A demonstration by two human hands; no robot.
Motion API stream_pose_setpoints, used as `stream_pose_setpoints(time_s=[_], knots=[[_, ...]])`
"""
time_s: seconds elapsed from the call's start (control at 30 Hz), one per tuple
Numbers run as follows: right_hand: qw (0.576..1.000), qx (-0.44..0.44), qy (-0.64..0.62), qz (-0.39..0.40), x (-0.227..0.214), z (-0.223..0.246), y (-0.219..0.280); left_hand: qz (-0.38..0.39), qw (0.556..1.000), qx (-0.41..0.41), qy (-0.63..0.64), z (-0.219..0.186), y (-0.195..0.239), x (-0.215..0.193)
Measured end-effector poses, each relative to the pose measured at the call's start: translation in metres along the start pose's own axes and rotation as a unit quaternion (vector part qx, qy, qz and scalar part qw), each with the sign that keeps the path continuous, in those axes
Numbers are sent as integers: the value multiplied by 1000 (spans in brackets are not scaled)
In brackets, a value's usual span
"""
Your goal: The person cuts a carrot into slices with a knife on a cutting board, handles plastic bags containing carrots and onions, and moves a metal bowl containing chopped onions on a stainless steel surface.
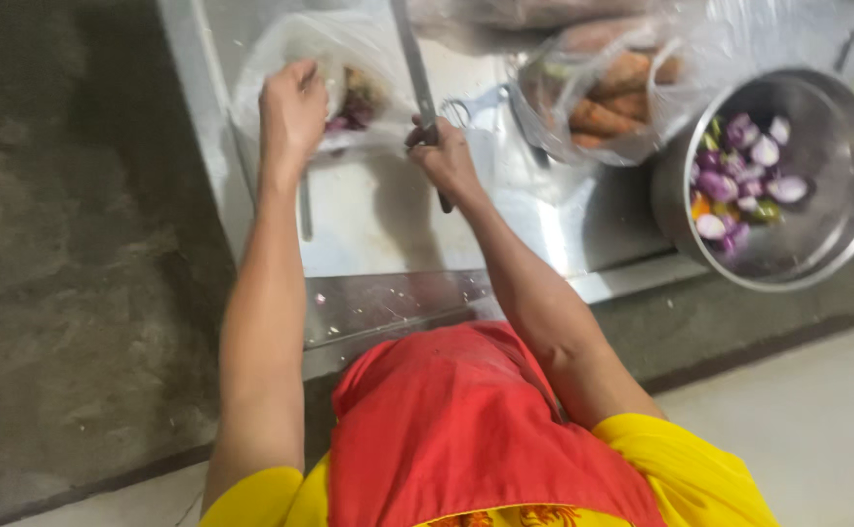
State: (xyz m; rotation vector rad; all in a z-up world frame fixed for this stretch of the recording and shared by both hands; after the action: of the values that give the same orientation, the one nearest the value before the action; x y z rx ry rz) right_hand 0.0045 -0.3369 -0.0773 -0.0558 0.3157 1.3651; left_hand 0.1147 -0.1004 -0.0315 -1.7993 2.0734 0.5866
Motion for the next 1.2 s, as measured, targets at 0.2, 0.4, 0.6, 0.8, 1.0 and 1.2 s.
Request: stream_pose_setpoints(time_s=[0.2,0.4,0.6,0.8,1.0,1.2], knots=[[987,-127,-71,-63,9,49,86,-27,980,125,150,-111,149,47],[956,-156,50,242,-9,-7,92,-74,943,11,325,-80,191,15],[860,-165,456,-162,-270,-32,12,28,954,-113,277,-25,249,-8],[829,-121,533,-120,-247,-17,9,240,910,-251,226,22,294,58],[976,-96,100,-169,-253,13,48,273,867,-317,270,53,317,79],[907,-399,83,-109,-188,94,147,284,899,-326,72,67,345,65]])
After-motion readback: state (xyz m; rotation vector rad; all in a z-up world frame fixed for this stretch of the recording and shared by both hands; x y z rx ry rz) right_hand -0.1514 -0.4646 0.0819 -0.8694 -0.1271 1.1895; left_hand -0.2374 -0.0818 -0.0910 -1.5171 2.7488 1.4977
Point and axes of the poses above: each hand's wrist, its own y-axis away from the middle knuckle, its own x-axis out of the palm, z = x × y, the point moved 10 cm from there along -y, towards the middle knuckle
